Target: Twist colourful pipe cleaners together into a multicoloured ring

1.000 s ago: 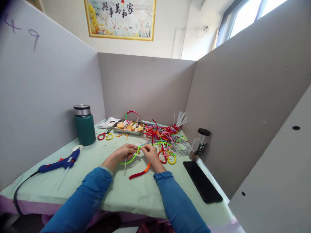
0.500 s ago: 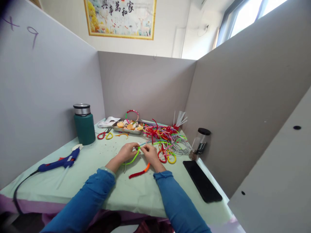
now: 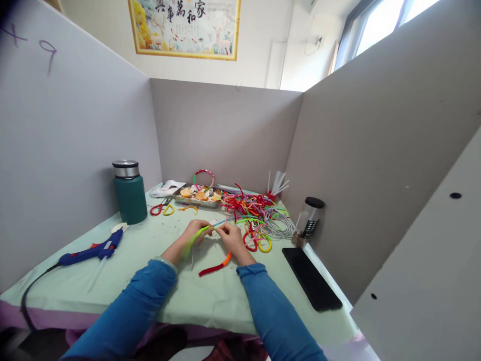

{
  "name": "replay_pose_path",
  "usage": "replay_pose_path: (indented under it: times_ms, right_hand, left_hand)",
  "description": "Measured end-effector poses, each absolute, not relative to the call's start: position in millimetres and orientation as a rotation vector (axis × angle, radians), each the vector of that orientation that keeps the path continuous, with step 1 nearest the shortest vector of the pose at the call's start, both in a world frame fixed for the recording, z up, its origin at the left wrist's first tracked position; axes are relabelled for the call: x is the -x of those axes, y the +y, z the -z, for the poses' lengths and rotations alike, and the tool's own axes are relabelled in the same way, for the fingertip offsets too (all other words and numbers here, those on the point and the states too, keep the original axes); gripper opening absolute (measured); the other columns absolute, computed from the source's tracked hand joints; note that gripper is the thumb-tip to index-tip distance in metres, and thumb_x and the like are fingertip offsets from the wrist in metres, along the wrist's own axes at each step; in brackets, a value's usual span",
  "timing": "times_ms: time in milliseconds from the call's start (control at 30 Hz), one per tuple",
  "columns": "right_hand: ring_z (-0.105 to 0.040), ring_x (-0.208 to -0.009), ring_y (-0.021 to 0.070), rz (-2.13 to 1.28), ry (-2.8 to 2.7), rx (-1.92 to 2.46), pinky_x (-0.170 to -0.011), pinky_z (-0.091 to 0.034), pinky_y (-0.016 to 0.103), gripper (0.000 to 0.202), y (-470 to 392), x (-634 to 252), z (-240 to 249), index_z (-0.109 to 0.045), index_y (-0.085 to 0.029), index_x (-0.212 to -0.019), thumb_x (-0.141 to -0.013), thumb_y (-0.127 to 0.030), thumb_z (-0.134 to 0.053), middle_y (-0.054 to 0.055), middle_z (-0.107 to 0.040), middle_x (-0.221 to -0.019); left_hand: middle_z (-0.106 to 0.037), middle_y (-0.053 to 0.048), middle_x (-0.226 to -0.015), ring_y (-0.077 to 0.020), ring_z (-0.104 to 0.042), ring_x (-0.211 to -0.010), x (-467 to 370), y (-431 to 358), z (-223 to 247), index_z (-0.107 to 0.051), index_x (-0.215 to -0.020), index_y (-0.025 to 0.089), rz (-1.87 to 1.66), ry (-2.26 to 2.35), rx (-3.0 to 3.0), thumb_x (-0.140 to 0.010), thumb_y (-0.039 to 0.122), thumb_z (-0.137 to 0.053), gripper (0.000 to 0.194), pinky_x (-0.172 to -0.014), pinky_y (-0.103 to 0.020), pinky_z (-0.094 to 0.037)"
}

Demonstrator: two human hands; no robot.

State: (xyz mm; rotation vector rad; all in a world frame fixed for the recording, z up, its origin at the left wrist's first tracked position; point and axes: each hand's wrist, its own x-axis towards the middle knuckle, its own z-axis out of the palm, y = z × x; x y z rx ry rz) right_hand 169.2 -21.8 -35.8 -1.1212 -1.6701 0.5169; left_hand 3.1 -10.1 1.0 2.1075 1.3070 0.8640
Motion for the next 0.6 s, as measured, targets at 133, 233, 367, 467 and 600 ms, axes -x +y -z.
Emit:
replay_pose_path:
  times_ms: [133, 233, 367, 467, 600]
  right_hand:
    - [-0.046, -0.056, 0.0117, -0.502, -1.701, 1.107, -0.054, -0.034, 0.022, 0.024, -24.9, -168.7, 34.1, -0.059, -0.017, -0.063, -0.075, -0.037, -0.053, -0.001, -0.054, -0.058]
    - [-0.046, -0.056, 0.0117, -0.5, -1.718, 1.094, -0.053, -0.034, 0.022, 0.025, -26.9, -168.4, 33.4, -0.06, -0.017, -0.064, -0.075, -0.037, -0.053, -0.001, -0.054, -0.057]
    - [-0.048, -0.057, 0.012, -0.519, -1.732, 1.071, -0.054, -0.035, 0.022, 0.025, -27.9, -168.3, 33.0, -0.061, -0.016, -0.065, -0.076, -0.037, -0.053, 0.0, -0.056, -0.059]
    - [-0.048, -0.057, 0.012, -0.543, -1.737, 1.047, -0.055, -0.036, 0.023, 0.025, -29.0, -168.2, 32.3, -0.062, -0.016, -0.065, -0.076, -0.037, -0.053, 0.0, -0.057, -0.06]
    - [-0.047, -0.057, 0.0116, -0.579, -1.736, 1.009, -0.054, -0.036, 0.023, 0.025, -30.9, -167.7, 31.4, -0.061, -0.016, -0.066, -0.076, -0.038, -0.053, 0.0, -0.056, -0.06]
  left_hand:
    - [-0.043, 0.003, -0.038, -0.0087, -0.038, -0.038, -0.6, -14.7, -6.0, -0.067, -0.067, 0.01, -0.809, 1.293, -1.877, -0.069, 0.042, -0.053, 0.035, -0.045, -0.022, -0.03]
    - [-0.04, 0.003, -0.036, -0.0079, -0.036, -0.037, 2.4, -17.5, -8.8, -0.065, -0.064, 0.01, -0.78, 1.263, -1.765, -0.066, 0.044, -0.057, 0.035, -0.043, -0.021, -0.027]
    - [-0.039, 0.003, -0.037, -0.0072, -0.033, -0.036, 5.2, -17.8, -10.1, -0.065, -0.064, 0.01, -0.727, 1.223, -1.7, -0.066, 0.047, -0.057, 0.039, -0.041, -0.022, -0.024]
    - [-0.038, 0.002, -0.035, -0.0066, -0.031, -0.033, 5.1, -14.9, -9.2, -0.065, -0.064, 0.008, -0.691, 1.235, -1.605, -0.067, 0.047, -0.058, 0.04, -0.04, -0.022, -0.021]
    - [-0.039, 0.001, -0.033, -0.0069, -0.032, -0.031, 4.5, -11.1, -6.7, -0.063, -0.062, 0.007, -0.697, 1.177, -1.488, -0.064, 0.048, -0.062, 0.041, -0.038, -0.023, -0.02]
